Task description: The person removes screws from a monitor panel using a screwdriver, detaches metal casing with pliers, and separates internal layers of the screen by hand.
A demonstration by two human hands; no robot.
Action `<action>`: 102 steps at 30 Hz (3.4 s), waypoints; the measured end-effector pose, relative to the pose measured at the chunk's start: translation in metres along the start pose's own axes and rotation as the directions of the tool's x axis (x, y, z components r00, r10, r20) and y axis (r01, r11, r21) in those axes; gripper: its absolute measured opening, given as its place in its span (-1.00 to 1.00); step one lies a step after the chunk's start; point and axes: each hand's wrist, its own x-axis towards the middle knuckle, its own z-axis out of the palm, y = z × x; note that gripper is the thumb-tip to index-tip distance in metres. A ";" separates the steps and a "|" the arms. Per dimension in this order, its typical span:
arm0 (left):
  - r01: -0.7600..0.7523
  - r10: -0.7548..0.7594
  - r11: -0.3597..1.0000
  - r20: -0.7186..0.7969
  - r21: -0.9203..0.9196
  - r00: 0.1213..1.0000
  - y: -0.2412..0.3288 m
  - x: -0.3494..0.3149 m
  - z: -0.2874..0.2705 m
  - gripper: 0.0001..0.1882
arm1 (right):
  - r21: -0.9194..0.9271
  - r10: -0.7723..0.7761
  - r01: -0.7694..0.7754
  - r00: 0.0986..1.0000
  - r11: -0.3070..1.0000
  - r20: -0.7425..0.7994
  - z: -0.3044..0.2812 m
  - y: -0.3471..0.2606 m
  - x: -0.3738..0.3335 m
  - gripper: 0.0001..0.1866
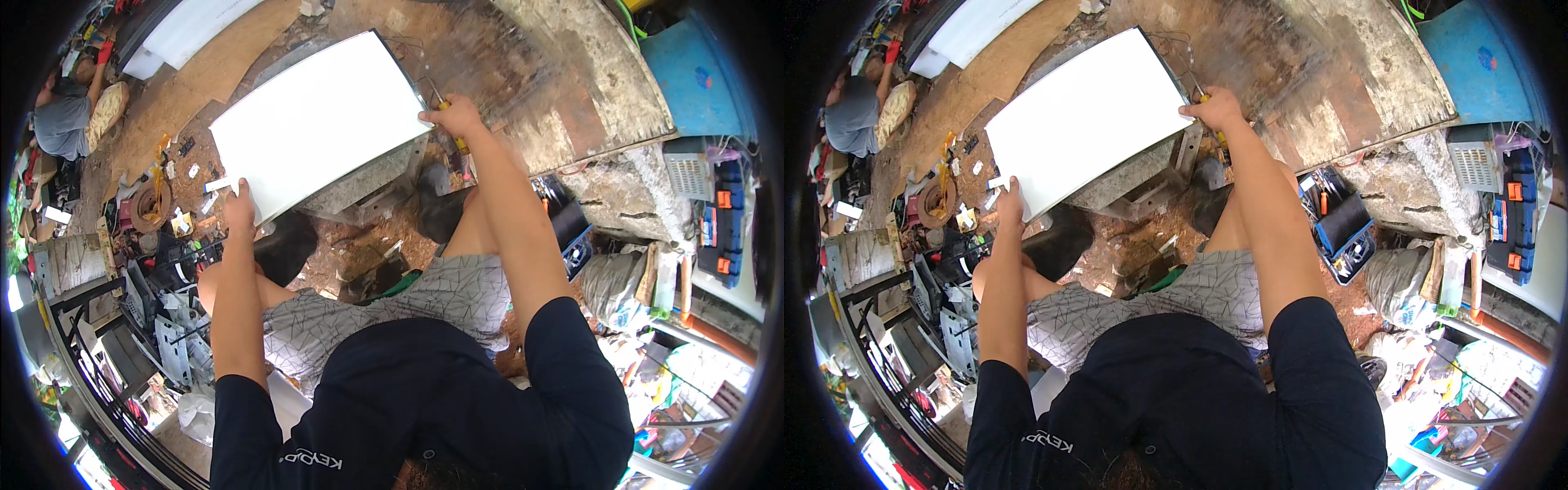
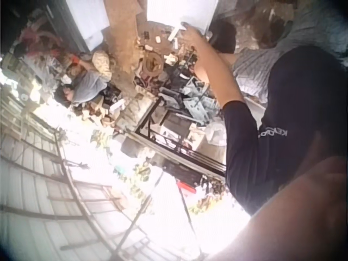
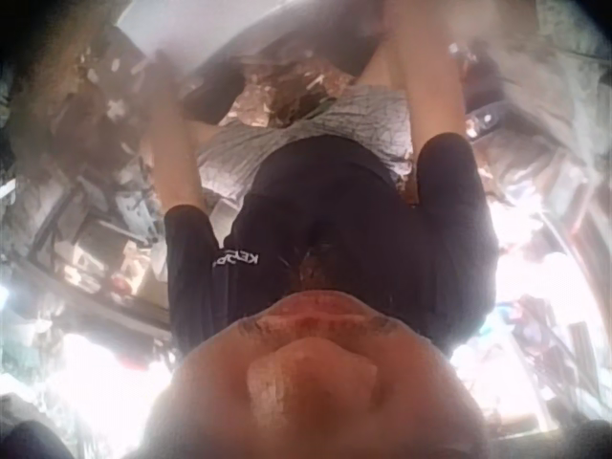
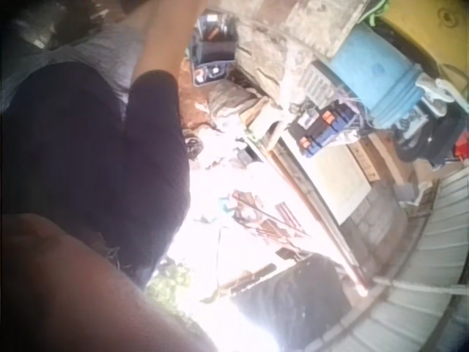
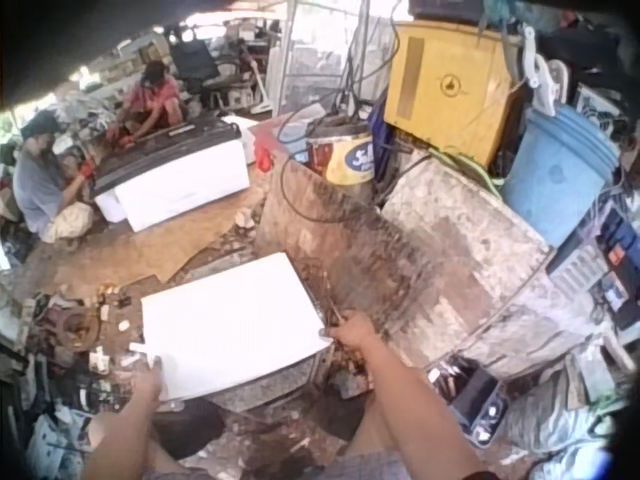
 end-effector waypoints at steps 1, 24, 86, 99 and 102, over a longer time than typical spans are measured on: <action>-0.035 0.035 0.999 -0.028 0.020 0.999 0.001 -0.001 0.002 -0.30 | 0.010 0.035 -0.036 0.998 0.999 0.047 0.000 -0.001 0.001 -0.35; 0.009 -0.003 0.997 -0.083 0.082 0.997 0.016 -0.022 0.013 -0.26 | -0.088 0.023 -0.013 0.993 0.996 0.115 -0.002 0.023 0.029 -0.28; -0.145 0.143 0.988 -0.041 -0.058 0.989 -0.011 -0.031 -0.003 -0.56 | -0.575 -0.046 0.204 0.960 0.792 0.278 -0.165 0.037 -0.032 -0.57; -0.126 0.127 0.992 -0.052 0.026 0.990 -0.013 -0.032 -0.009 -0.42 | -0.750 -0.310 0.252 0.948 0.612 0.066 -0.178 0.013 -0.083 -0.63; -0.159 0.160 0.987 -0.046 0.012 0.986 -0.013 -0.031 -0.008 -0.42 | -0.746 -0.301 0.183 0.953 0.640 -0.024 -0.185 0.011 -0.097 -0.66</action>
